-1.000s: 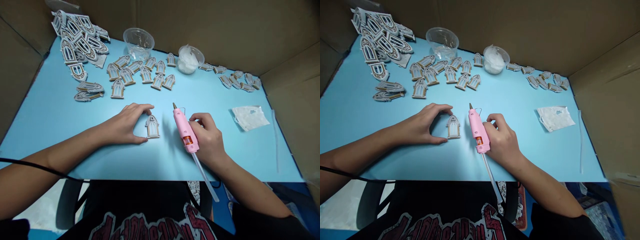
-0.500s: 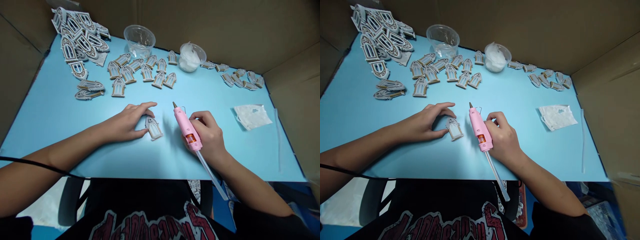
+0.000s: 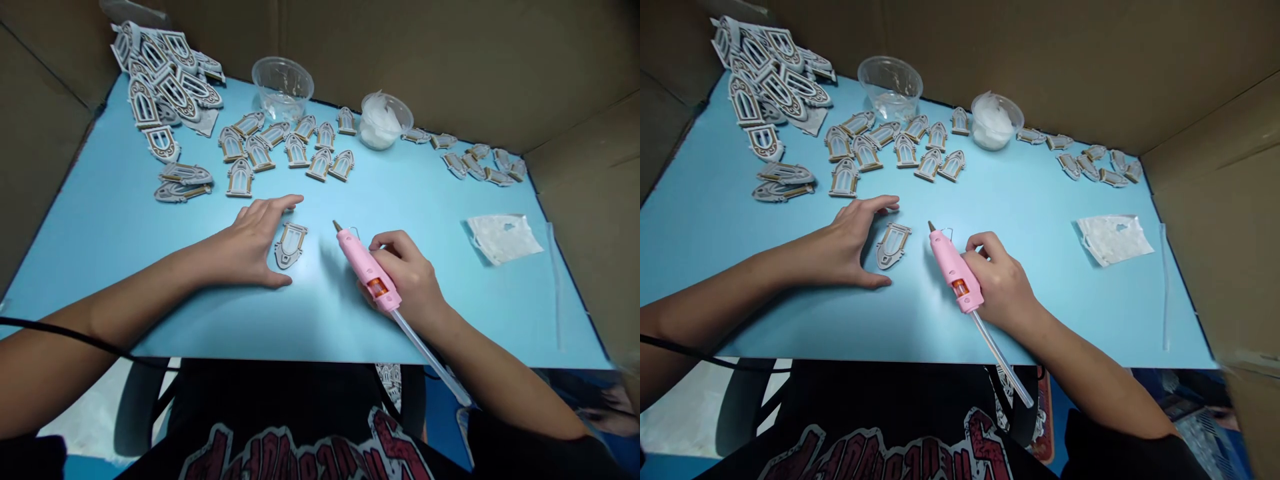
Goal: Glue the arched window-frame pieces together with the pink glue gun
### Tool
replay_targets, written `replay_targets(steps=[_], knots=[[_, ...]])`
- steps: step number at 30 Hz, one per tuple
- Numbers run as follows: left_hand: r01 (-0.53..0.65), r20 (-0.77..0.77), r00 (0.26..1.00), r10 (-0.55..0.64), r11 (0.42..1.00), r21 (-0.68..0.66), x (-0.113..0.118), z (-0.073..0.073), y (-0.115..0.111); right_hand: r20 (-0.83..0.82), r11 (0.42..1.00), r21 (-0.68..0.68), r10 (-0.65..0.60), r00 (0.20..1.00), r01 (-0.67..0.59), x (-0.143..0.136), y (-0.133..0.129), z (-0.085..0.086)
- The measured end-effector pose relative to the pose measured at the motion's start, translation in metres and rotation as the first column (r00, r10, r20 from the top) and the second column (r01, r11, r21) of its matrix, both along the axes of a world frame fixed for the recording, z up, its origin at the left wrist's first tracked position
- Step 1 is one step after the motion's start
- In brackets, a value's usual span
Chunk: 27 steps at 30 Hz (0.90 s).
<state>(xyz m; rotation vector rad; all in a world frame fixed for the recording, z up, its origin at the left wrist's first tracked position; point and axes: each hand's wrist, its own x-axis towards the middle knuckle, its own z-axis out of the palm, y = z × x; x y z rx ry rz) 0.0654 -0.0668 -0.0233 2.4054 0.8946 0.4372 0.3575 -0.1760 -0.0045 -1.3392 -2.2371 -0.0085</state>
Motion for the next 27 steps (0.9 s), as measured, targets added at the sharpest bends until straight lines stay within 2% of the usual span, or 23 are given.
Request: replay_targets(steps=[3, 5, 7, 12, 17, 27], knots=[[0.043, 0.014, 0.999, -0.042, 0.994, -0.100, -0.004, 0.006, 0.004, -0.015, 0.995, -0.072, 0.061, 0.998, -0.062, -0.001, -0.001, -0.002], [0.023, 0.033, 0.999, -0.019, 0.994, -0.105, -0.003, 0.009, 0.002, -0.008, 0.991, -0.103, 0.080, 0.997, -0.081, -0.002, -0.001, -0.004], [0.031, 0.056, 0.998, -0.028, 0.997, -0.064, 0.000, 0.010, -0.004, 0.008, 0.988, -0.122, 0.098, 0.995, -0.097, -0.004, -0.002, -0.006], [0.164, 0.131, 0.975, -0.177, 0.981, 0.101, 0.010, 0.004, -0.019, 0.060, 0.984, -0.101, 0.154, 0.986, -0.148, -0.007, -0.003, -0.005], [0.188, 0.184, 0.957, -0.223, 0.964, 0.190, 0.010, 0.006, -0.021, 0.104, 0.986, -0.034, 0.165, 0.981, -0.162, -0.011, -0.003, -0.003], [0.195, 0.181, 0.955, -0.237, 0.955, 0.222, 0.011, 0.005, -0.022, 0.100, 0.988, -0.019, 0.155, 0.983, -0.154, -0.012, -0.003, -0.003]])
